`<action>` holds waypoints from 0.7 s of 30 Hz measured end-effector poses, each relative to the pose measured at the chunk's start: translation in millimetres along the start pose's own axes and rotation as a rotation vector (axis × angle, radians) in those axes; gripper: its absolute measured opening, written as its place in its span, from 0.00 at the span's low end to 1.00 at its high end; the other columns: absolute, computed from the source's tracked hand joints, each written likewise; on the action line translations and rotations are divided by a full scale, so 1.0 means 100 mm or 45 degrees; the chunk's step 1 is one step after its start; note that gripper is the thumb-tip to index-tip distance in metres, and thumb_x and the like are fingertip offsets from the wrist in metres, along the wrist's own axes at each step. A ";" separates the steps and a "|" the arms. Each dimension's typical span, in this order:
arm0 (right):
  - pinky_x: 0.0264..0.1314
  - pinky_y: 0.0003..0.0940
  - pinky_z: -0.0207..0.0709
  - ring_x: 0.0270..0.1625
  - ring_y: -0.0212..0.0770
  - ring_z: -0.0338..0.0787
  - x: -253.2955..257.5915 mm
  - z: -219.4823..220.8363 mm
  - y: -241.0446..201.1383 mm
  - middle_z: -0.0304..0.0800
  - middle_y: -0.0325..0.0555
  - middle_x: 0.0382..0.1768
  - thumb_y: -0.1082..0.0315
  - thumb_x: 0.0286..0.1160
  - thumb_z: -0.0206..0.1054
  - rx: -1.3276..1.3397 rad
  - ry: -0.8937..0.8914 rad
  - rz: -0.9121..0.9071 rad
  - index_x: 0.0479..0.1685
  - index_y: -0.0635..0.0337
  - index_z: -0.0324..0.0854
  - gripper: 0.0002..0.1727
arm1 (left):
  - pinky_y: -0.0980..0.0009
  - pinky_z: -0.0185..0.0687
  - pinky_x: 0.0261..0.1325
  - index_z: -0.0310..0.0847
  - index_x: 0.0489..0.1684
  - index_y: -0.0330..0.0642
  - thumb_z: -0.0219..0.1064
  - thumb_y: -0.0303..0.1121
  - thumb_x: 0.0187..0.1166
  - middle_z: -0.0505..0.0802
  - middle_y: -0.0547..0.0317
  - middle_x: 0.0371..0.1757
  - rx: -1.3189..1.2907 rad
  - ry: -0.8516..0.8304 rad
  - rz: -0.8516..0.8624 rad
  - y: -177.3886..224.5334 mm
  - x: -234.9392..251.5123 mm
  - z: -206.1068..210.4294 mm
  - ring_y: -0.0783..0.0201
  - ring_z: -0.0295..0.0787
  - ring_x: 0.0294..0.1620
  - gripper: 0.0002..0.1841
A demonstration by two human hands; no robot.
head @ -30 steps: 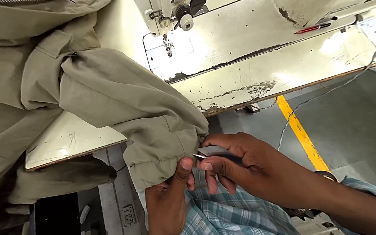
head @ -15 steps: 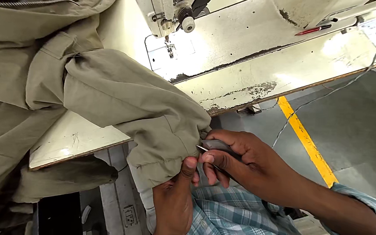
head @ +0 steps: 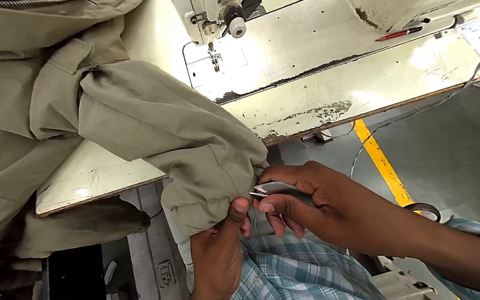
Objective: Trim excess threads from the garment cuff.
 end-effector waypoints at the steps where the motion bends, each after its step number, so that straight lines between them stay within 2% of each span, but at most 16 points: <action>1: 0.22 0.13 0.77 0.23 0.21 0.83 0.00 -0.01 -0.01 0.87 0.29 0.25 0.60 0.90 0.60 -0.008 -0.012 0.017 0.48 0.54 0.84 0.10 | 0.82 0.85 0.31 0.91 0.39 0.38 0.79 0.28 0.70 0.92 0.55 0.27 0.017 -0.003 0.009 -0.01 0.00 -0.01 0.75 0.86 0.23 0.06; 6: 0.23 0.14 0.79 0.23 0.22 0.84 0.01 -0.05 -0.01 0.88 0.30 0.25 0.60 0.90 0.61 0.004 -0.030 0.049 0.49 0.54 0.85 0.10 | 0.82 0.86 0.33 0.91 0.40 0.40 0.79 0.30 0.71 0.92 0.57 0.28 0.094 -0.009 0.082 -0.05 0.00 0.00 0.75 0.87 0.24 0.06; 13: 0.23 0.14 0.77 0.22 0.22 0.83 -0.01 0.17 0.10 0.87 0.31 0.24 0.60 0.90 0.60 0.090 0.184 -0.080 0.45 0.55 0.81 0.10 | 0.79 0.87 0.31 0.90 0.38 0.36 0.78 0.30 0.73 0.91 0.54 0.26 0.014 0.034 0.068 -0.10 -0.04 0.03 0.73 0.88 0.23 0.07; 17: 0.23 0.15 0.79 0.22 0.23 0.84 0.00 0.23 0.11 0.86 0.31 0.23 0.59 0.90 0.60 0.092 0.281 -0.091 0.43 0.55 0.80 0.11 | 0.79 0.87 0.34 0.90 0.38 0.36 0.77 0.30 0.74 0.91 0.54 0.25 -0.036 0.011 0.009 -0.13 -0.06 0.05 0.72 0.88 0.24 0.06; 21: 0.23 0.16 0.80 0.22 0.26 0.85 -0.01 0.18 0.10 0.88 0.35 0.25 0.59 0.91 0.59 0.178 0.197 -0.058 0.45 0.56 0.80 0.11 | 0.78 0.87 0.33 0.90 0.38 0.34 0.77 0.30 0.74 0.89 0.52 0.24 -0.148 -0.010 -0.118 -0.06 -0.04 0.02 0.70 0.87 0.23 0.07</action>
Point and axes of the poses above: each hand's wrist, its own x-axis towards the middle knuckle, its own z-axis out of the palm, y = z × x, the point moved 1 cm from there along x, towards the middle knuckle
